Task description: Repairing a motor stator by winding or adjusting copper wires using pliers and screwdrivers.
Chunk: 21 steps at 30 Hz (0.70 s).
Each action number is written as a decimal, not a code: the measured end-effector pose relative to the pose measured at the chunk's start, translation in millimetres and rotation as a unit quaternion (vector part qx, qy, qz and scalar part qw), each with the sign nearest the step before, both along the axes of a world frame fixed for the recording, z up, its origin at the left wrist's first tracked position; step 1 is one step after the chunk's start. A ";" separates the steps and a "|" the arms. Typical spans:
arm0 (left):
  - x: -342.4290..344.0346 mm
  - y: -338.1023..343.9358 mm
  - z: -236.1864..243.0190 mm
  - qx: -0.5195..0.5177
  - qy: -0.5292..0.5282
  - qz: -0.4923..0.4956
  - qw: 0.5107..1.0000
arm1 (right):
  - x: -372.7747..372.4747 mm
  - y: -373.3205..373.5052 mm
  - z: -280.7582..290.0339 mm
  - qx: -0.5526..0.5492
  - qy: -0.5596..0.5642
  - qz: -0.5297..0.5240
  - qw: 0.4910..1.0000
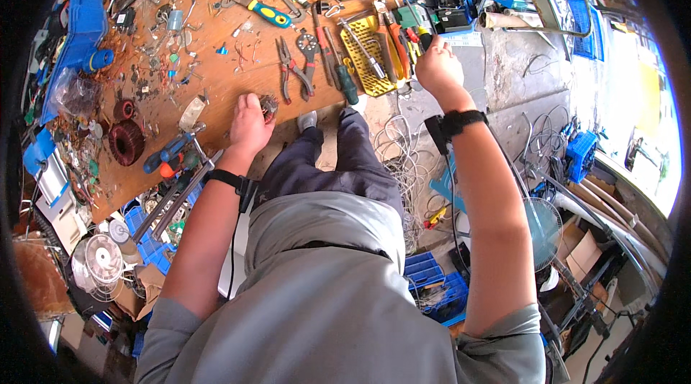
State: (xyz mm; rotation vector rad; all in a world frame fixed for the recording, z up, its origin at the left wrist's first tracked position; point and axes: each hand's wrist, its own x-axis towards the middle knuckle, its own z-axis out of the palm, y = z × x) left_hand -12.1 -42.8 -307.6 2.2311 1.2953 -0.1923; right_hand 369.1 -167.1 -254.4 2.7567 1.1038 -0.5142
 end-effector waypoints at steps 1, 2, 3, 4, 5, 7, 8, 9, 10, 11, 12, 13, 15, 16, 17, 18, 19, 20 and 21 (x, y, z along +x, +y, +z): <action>1.8 -0.9 -0.7 0.006 -0.006 -0.007 1.000 | 4.1 3.3 -10.6 -0.017 -0.008 -0.026 0.999; 0.3 -0.1 1.7 0.003 0.000 0.000 1.000 | 2.1 9.1 -16.8 -0.017 0.000 -0.018 1.000; 0.8 0.4 3.1 0.004 0.005 0.002 1.000 | 0.4 11.8 -21.7 -0.017 0.007 -0.010 1.000; 3.2 0.8 3.4 -0.005 0.010 -0.004 1.000 | 1.0 11.2 -24.3 -0.016 0.013 -0.009 1.000; 2.3 1.8 3.9 -0.015 0.018 -0.008 1.000 | -1.4 12.9 -23.9 -0.021 0.032 -0.006 0.999; 1.0 3.1 3.8 -0.011 0.028 -0.007 1.000 | -8.4 14.2 -24.0 -0.002 0.034 0.002 0.999; 2.0 3.1 4.0 -0.005 0.025 -0.008 1.000 | -10.2 15.1 -24.1 0.011 -0.008 0.032 0.999; 2.6 3.1 4.1 0.001 0.022 -0.009 1.000 | -13.1 16.2 -24.7 0.023 -0.050 0.061 0.997; 2.7 3.2 4.2 -0.006 0.030 -0.007 1.000 | -18.0 14.8 -25.0 0.053 -0.022 0.054 0.997; 3.3 2.9 4.0 -0.007 0.035 -0.006 0.999 | -28.2 18.2 -14.5 0.081 0.004 0.046 0.996; 3.5 2.7 3.9 -0.006 0.029 -0.005 1.000 | -31.1 20.7 -24.2 0.032 -0.006 0.064 0.997; 2.7 3.0 4.1 -0.004 0.024 -0.005 1.000 | -36.8 24.2 -23.0 0.032 -0.002 0.064 0.997; 2.7 3.7 3.7 0.000 0.021 -0.009 1.000 | -43.2 31.1 -18.1 -0.045 -0.054 0.067 0.995; 3.1 3.3 3.6 -0.004 0.017 -0.010 1.000 | -39.9 33.6 -22.6 -0.056 -0.045 0.056 0.996; 3.0 3.2 4.0 -0.009 0.014 -0.011 1.000 | -43.4 35.6 -21.9 -0.056 -0.044 0.056 0.996; 3.1 3.3 4.5 -0.010 0.016 -0.011 1.000 | -46.2 38.2 -21.0 -0.069 -0.053 0.043 0.995; 3.4 3.6 4.9 -0.012 0.022 -0.013 1.000 | -48.0 40.4 -19.3 -0.081 -0.063 0.030 0.994; 2.4 3.6 4.7 -0.014 0.028 -0.014 0.999 | -48.0 44.3 -17.0 -0.100 -0.042 0.018 0.994; 1.1 4.0 4.6 -0.014 0.029 -0.014 0.999 | -48.3 48.0 -14.6 -0.100 -0.041 0.018 0.994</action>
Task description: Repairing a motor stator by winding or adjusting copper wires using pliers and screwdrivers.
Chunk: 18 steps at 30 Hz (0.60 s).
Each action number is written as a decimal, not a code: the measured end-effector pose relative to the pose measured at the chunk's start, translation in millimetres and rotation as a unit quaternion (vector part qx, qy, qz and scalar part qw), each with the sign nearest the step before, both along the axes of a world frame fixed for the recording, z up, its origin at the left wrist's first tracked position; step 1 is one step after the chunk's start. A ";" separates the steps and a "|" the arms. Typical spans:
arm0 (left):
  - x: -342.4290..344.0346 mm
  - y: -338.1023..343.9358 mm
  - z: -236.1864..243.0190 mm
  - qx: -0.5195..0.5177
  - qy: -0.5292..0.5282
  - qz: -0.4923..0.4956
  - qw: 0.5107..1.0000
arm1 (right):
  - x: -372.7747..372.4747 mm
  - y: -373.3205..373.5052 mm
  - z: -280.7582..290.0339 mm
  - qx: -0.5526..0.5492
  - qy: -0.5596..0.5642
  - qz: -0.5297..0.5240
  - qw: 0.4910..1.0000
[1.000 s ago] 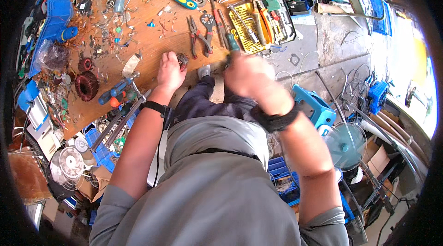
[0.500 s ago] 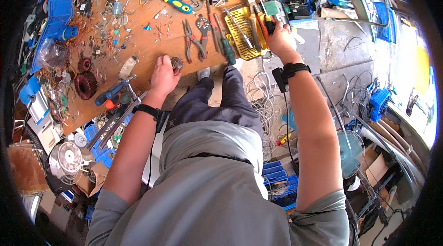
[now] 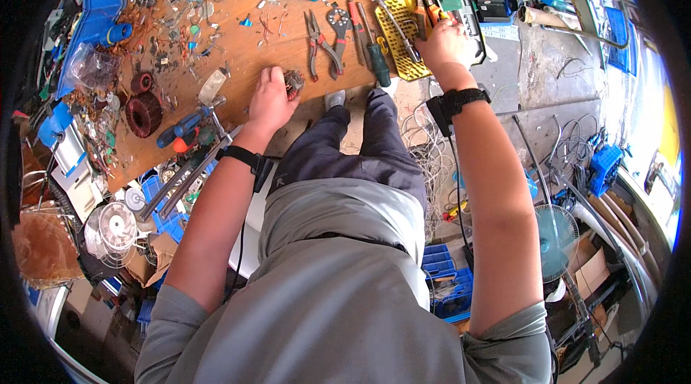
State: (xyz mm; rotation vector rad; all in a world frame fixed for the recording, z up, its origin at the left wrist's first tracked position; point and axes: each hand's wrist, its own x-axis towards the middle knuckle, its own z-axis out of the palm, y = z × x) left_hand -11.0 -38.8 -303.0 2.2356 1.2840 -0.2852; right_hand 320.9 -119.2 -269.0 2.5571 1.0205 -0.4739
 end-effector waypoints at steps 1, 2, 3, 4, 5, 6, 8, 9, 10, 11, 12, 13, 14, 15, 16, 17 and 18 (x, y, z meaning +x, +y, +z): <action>-1.1 0.4 -0.1 0.006 -0.009 -0.001 1.000 | -0.7 3.8 2.1 -0.010 0.004 -0.015 1.000; -0.9 1.0 -0.4 0.011 -0.020 -0.003 1.000 | -0.2 5.6 2.4 -0.021 0.008 -0.031 0.999; -0.9 2.3 -0.6 0.010 -0.021 -0.004 1.000 | 1.2 6.4 2.4 0.006 0.006 -0.056 0.998; -1.4 4.2 -0.7 0.009 -0.025 -0.022 0.999 | 4.8 7.4 4.1 0.005 0.005 -0.057 0.998; -3.6 6.2 -0.4 0.008 -0.028 -0.037 0.999 | 8.6 9.5 6.3 0.020 0.052 -0.086 0.995; -5.1 8.2 -0.4 0.008 -0.028 -0.037 0.999 | 11.9 9.8 8.9 0.034 0.098 -0.116 0.988; -4.9 9.8 -0.8 0.019 -0.054 -0.084 0.995 | 22.5 -6.9 8.1 0.152 0.185 -0.165 0.957; -3.9 9.5 -0.9 0.018 -0.057 -0.085 0.995 | 22.9 -27.1 -3.6 0.274 0.306 -0.194 0.891; -3.4 9.7 -1.6 0.019 -0.055 -0.092 0.994 | 16.9 -46.0 -10.5 0.387 0.417 -0.215 0.794; -9.3 11.0 -1.8 0.023 -0.047 -0.094 0.994 | -2.6 -59.9 -4.1 0.403 0.450 -0.190 0.774; -12.0 12.3 0.3 0.023 -0.044 -0.090 0.995 | -27.3 -72.1 8.3 0.404 0.485 -0.213 0.746; -9.3 13.5 3.9 0.014 -0.042 -0.107 0.993 | -46.3 -81.5 16.1 0.369 0.485 -0.189 0.770; -6.9 14.1 6.3 0.006 -0.039 -0.126 0.991 | -57.8 -97.2 7.0 0.275 0.418 -0.162 0.851; -9.8 13.7 4.9 0.004 -0.037 -0.124 0.992 | -82.5 -103.4 9.0 0.283 0.405 -0.112 0.862; -13.0 15.3 4.5 0.014 -0.042 -0.137 0.990 | -101.1 -106.1 10.1 0.182 0.346 -0.047 0.919; -15.3 16.4 3.6 0.023 -0.048 -0.152 0.987 | -118.6 -100.0 13.1 0.056 0.301 0.021 0.952; -13.1 16.4 2.4 0.023 -0.049 -0.153 0.987 | -132.1 -109.3 0.2 0.040 0.281 0.055 0.957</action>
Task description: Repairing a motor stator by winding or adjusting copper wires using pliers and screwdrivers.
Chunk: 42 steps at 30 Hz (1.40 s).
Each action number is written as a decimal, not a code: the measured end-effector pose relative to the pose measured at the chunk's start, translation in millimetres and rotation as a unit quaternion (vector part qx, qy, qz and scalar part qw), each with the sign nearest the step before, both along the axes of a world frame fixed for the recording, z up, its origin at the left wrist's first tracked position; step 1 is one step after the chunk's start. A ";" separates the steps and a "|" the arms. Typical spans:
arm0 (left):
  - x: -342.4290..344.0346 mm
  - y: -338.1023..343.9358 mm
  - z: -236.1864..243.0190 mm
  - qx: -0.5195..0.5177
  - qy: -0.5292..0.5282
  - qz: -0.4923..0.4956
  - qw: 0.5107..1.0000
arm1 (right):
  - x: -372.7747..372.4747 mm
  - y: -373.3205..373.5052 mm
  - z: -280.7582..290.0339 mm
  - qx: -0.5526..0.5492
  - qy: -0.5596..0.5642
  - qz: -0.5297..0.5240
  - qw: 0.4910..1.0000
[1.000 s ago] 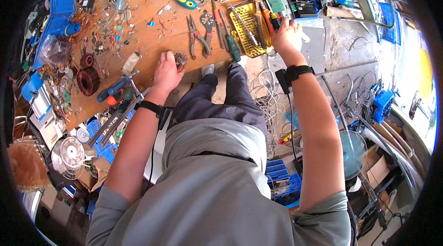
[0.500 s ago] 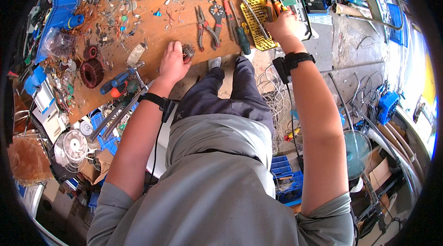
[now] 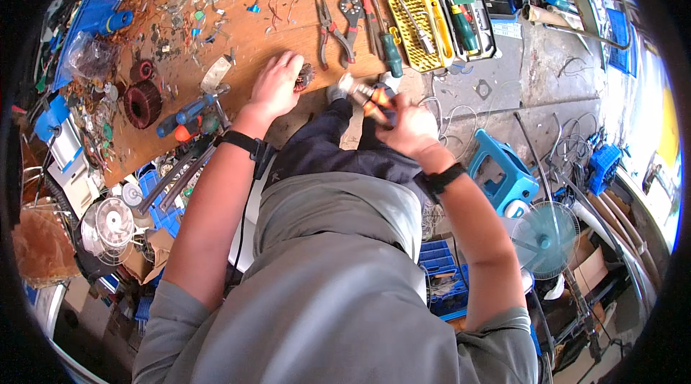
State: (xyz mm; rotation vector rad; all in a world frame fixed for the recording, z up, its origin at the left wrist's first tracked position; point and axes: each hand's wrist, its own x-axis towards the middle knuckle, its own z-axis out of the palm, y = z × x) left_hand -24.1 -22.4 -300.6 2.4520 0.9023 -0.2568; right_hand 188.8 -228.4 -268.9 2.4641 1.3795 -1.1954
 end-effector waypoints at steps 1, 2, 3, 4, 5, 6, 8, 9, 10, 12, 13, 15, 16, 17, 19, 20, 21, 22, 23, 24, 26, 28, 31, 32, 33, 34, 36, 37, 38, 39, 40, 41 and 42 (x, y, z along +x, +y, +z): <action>2.2 -0.3 -1.3 0.001 -0.006 -0.016 1.000 | -9.6 -8.9 -11.9 -0.010 0.010 0.019 1.000; 1.3 -0.8 -1.2 0.003 -0.009 -0.031 0.999 | -19.5 -11.7 -17.7 -0.019 0.024 0.039 0.999; 0.9 -1.0 -1.4 0.003 -0.007 -0.031 0.999 | -26.1 -13.9 -23.4 -0.020 0.027 0.039 0.999; 1.0 -1.1 -2.0 0.002 -0.002 -0.031 1.000 | -32.1 -16.3 -29.1 0.005 0.023 0.053 0.998; 1.8 -1.4 -1.5 0.001 0.003 -0.032 0.999 | -37.0 -18.0 -32.7 0.029 0.018 0.066 0.997; 2.1 -1.9 -0.8 0.000 0.004 -0.033 0.999 | -40.2 -18.6 -37.0 0.028 0.020 0.065 0.997; 1.2 -1.9 -1.8 0.001 0.008 -0.028 1.000 | -43.9 -15.8 -47.6 0.036 0.012 0.027 0.999; 0.7 -0.7 -4.2 0.002 0.009 -0.029 1.000 | -46.9 -14.7 -52.4 0.035 0.004 0.002 0.999; 1.4 1.3 -6.7 0.004 0.008 -0.038 0.999 | -46.6 -16.1 -55.0 0.035 0.004 0.001 0.999; 1.4 0.8 -8.1 0.003 0.006 -0.050 0.999 | -45.8 -18.3 -53.8 0.107 0.007 -0.039 0.994; 1.4 1.1 -8.5 -0.006 -0.003 -0.051 0.999 | -45.5 -17.5 -54.5 0.072 -0.001 -0.064 0.995; -1.7 1.4 -12.1 -0.015 -0.013 -0.053 0.998 | -42.3 -22.0 -53.2 0.080 0.022 -0.086 0.993; -3.7 3.4 -13.9 -0.062 -0.079 -0.027 0.995 | -39.8 -24.9 -52.2 0.088 0.045 -0.105 0.989; -6.4 5.0 -18.4 -0.109 -0.144 0.000 0.984 | -39.4 -28.0 -47.5 0.114 0.053 -0.119 0.985; -20.2 5.7 -44.1 -0.246 -0.229 0.179 0.925 | -42.9 -32.7 -43.6 0.149 0.053 -0.116 0.981; -19.5 6.1 -48.2 -0.273 -0.272 0.241 0.891 | -40.8 -36.0 -43.9 0.181 0.049 -0.115 0.975; -16.6 3.7 -53.3 -0.209 -0.232 0.252 0.916 | -39.3 -39.2 -45.8 0.158 0.031 -0.096 0.982; -14.1 -1.9 -58.4 -0.208 -0.234 0.251 0.916 | -39.9 -43.1 -47.2 0.159 0.029 -0.096 0.982; -10.2 -7.1 -60.4 -0.129 -0.220 0.254 0.933 | -41.2 -44.0 -47.5 0.134 0.033 -0.090 0.986; -8.4 -9.7 -62.4 -0.048 -0.203 0.255 0.944 | -43.4 -45.6 -48.0 0.108 0.036 -0.084 0.990; -5.7 -9.0 -63.5 -0.059 -0.218 0.255 0.940 | -50.5 -52.2 -48.1 0.100 0.020 -0.074 0.992; 6.5 -7.7 -47.4 -0.070 -0.220 0.203 0.951 | -53.4 -59.0 -44.2 0.200 -0.017 -0.100 0.975; 18.8 -4.4 -45.1 -0.083 -0.184 0.216 0.955 | -58.1 -61.7 -53.7 0.199 -0.034 -0.100 0.974; 21.1 -4.0 -46.2 -0.114 -0.149 0.249 0.950 | -59.1 -60.4 -57.2 0.181 -0.041 -0.090 0.978; 22.9 -4.7 -50.0 -0.108 -0.147 0.273 0.945 | -61.1 -58.8 -58.5 0.175 -0.042 -0.087 0.980; 21.7 -7.1 -51.5 -0.104 -0.149 0.275 0.944 | -64.3 -59.6 -61.1 0.178 -0.042 -0.084 0.979; 19.9 -12.9 -52.0 -0.057 -0.160 0.292 0.941 | -70.0 -63.2 -63.9 0.281 -0.037 -0.086 0.955; 19.7 -11.4 -52.1 -0.063 -0.157 0.289 0.942 | -70.9 -62.2 -66.2 0.305 -0.024 -0.086 0.948; 21.5 -12.9 -51.0 -0.064 -0.158 0.291 0.942 | -71.3 -62.4 -69.8 0.305 -0.024 -0.083 0.948; 23.3 -14.1 -49.8 -0.052 -0.159 0.286 0.944 | -72.1 -60.6 -74.9 0.276 -0.040 -0.063 0.958; 24.5 -15.2 -48.3 -0.041 -0.160 0.280 0.946 | -72.6 -58.3 -79.7 0.246 -0.055 -0.043 0.967; 22.7 -15.1 -49.8 -0.040 -0.160 0.284 0.945 | -74.8 -51.7 -79.9 0.207 -0.052 -0.040 0.976; 20.6 -15.1 -51.2 -0.033 -0.162 0.284 0.945 | -76.6 -51.8 -82.8 0.207 -0.051 -0.037 0.976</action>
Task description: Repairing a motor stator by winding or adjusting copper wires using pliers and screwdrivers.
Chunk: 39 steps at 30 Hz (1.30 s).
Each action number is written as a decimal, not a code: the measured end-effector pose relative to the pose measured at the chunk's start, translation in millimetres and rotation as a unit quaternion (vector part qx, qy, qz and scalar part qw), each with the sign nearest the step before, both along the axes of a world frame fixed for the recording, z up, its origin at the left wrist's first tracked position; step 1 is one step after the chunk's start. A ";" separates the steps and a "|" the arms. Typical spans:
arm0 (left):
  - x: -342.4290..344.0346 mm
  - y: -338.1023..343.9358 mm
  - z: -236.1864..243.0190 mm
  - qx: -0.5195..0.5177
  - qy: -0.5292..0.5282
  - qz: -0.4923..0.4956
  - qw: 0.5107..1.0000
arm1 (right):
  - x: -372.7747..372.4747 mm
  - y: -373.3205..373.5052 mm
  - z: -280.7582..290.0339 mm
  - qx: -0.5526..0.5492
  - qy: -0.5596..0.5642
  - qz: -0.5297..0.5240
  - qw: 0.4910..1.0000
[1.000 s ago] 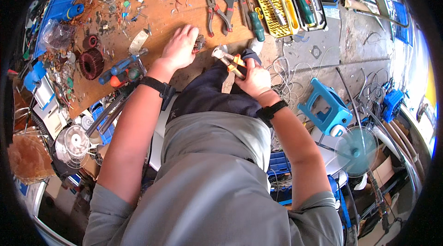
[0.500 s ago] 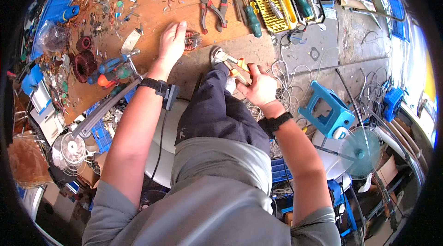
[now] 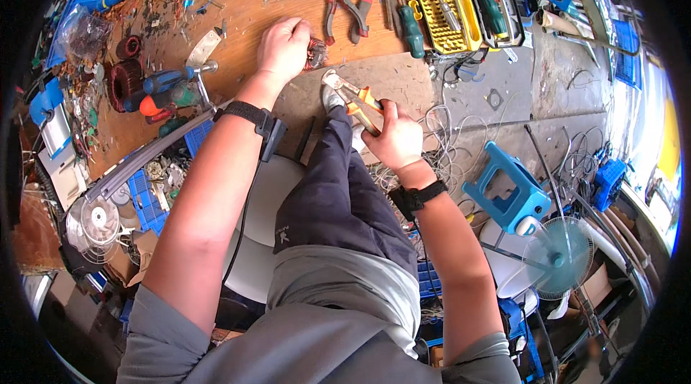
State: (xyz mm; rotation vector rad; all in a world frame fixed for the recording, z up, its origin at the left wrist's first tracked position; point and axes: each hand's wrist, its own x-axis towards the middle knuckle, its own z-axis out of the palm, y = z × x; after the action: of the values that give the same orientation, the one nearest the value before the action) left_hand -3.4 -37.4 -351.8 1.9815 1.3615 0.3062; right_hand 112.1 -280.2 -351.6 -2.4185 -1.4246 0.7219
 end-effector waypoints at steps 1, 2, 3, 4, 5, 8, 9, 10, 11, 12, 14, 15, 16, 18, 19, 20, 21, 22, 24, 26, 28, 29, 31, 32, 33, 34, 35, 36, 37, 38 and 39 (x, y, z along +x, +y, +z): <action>-1.8 0.4 -1.3 0.008 0.001 0.002 1.000 | -3.0 -2.2 -4.5 0.055 0.016 -0.004 0.998; -0.8 0.2 2.2 0.008 0.000 0.005 1.000 | -5.0 -2.2 -6.3 0.109 0.032 -0.007 0.993; 0.4 -0.5 5.7 -0.019 0.017 0.006 1.000 | -6.8 -3.8 -6.6 0.154 0.051 -0.024 0.986; 1.7 -0.5 9.2 -0.047 0.034 0.007 0.998 | -6.7 -1.9 -10.0 0.154 0.052 -0.021 0.986; 3.1 -1.1 11.0 -0.056 0.032 0.005 0.998 | -6.9 -2.3 -14.3 0.197 0.057 -0.024 0.979; 3.5 1.2 14.8 -0.069 0.032 -0.008 0.997 | -5.9 8.9 -30.9 0.142 0.021 -0.003 0.990; 3.1 0.4 12.8 -0.071 0.032 -0.008 0.997 | -2.5 13.2 -33.0 0.076 -0.007 0.014 0.997; 3.8 0.1 11.2 -0.060 0.028 -0.010 0.998 | 0.3 14.3 -33.1 0.010 -0.034 0.030 0.999; 2.0 2.3 11.4 -0.047 0.026 -0.010 0.998 | 0.7 13.5 -30.7 0.047 -0.023 0.024 0.998; 0.4 3.4 11.6 -0.046 0.027 -0.007 0.999 | 0.6 10.1 -26.5 0.085 -0.012 0.018 0.996; 0.3 3.4 11.6 -0.068 0.043 -0.017 0.997 | 3.0 -0.2 -15.7 0.189 0.015 -0.027 0.982; 0.1 3.2 11.0 -0.068 0.042 -0.018 0.997 | 1.3 -3.6 -16.8 0.219 0.025 -0.036 0.975; -0.7 3.5 10.9 -0.068 0.041 -0.013 0.997 | -0.6 -6.0 -19.3 0.250 0.035 -0.044 0.967; 1.5 2.9 8.9 -0.069 0.037 -0.011 0.997 | -2.2 2.2 -24.4 0.156 0.012 0.000 0.988; 2.6 2.6 7.6 -0.069 0.033 -0.012 0.997 | -2.1 6.5 -31.4 0.059 -0.012 0.012 0.998; 3.3 4.5 9.4 -0.066 0.031 -0.010 0.997 | -2.8 13.5 -33.2 -0.002 -0.037 0.030 0.999; 4.3 4.0 11.0 -0.065 0.030 -0.010 0.997 | -2.3 9.3 -35.4 0.026 -0.025 0.027 0.999; 5.2 2.2 12.5 -0.070 0.043 -0.017 0.996 | -2.2 2.4 -35.9 0.054 -0.013 0.023 0.998; 0.0 2.7 14.0 -0.075 0.062 -0.019 0.995 | -7.3 -3.9 -23.4 0.137 0.020 -0.010 0.990; 0.7 4.7 12.9 -0.072 0.045 -0.015 0.996 | -11.4 -2.4 -22.0 0.182 0.042 -0.018 0.982; 2.1 2.0 11.1 -0.065 0.039 -0.012 0.997 | -13.6 3.8 -30.8 0.132 -0.013 -0.009 0.991; 2.0 2.7 11.4 -0.060 0.031 -0.012 0.998 | -11.8 10.7 -36.7 0.003 -0.008 -0.011 1.000; 4.1 1.8 11.8 -0.056 0.022 -0.013 0.998 | -9.9 4.7 -38.5 0.035 -0.010 -0.006 0.999; 3.3 -0.6 12.8 -0.051 0.033 -0.015 0.998 | -12.4 4.8 -34.7 0.066 -0.009 0.002 0.998; 2.1 -1.3 13.7 -0.047 0.044 -0.017 0.998 | -12.8 1.2 -28.1 0.099 -0.015 -0.006 0.995; 1.1 1.3 14.6 -0.046 0.045 -0.015 0.998 | -14.6 3.6 -25.8 0.141 0.018 -0.032 0.989; 1.5 2.7 14.9 -0.054 0.040 -0.017 0.998 | -17.2 5.7 -20.6 0.168 0.031 -0.042 0.984; 1.7 3.3 15.3 -0.062 0.034 -0.018 0.997 | -19.8 7.3 -17.8 0.194 0.044 -0.053 0.978; 0.9 2.4 15.7 -0.050 0.033 -0.022 0.998 | -22.0 6.6 -25.3 0.182 0.018 -0.041 0.982; 1.7 2.7 13.4 -0.050 0.030 -0.024 0.998 | -21.0 9.8 -32.7 0.170 -0.010 -0.029 0.985; 1.3 2.6 11.3 -0.053 0.033 -0.024 0.998 | -18.6 10.7 -38.2 0.057 -0.029 -0.011 0.998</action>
State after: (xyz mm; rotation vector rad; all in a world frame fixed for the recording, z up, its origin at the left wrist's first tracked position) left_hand -2.1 -34.8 -340.5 1.9480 1.3424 0.1442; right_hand 93.5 -269.5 -389.9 -2.3813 -1.4169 0.5546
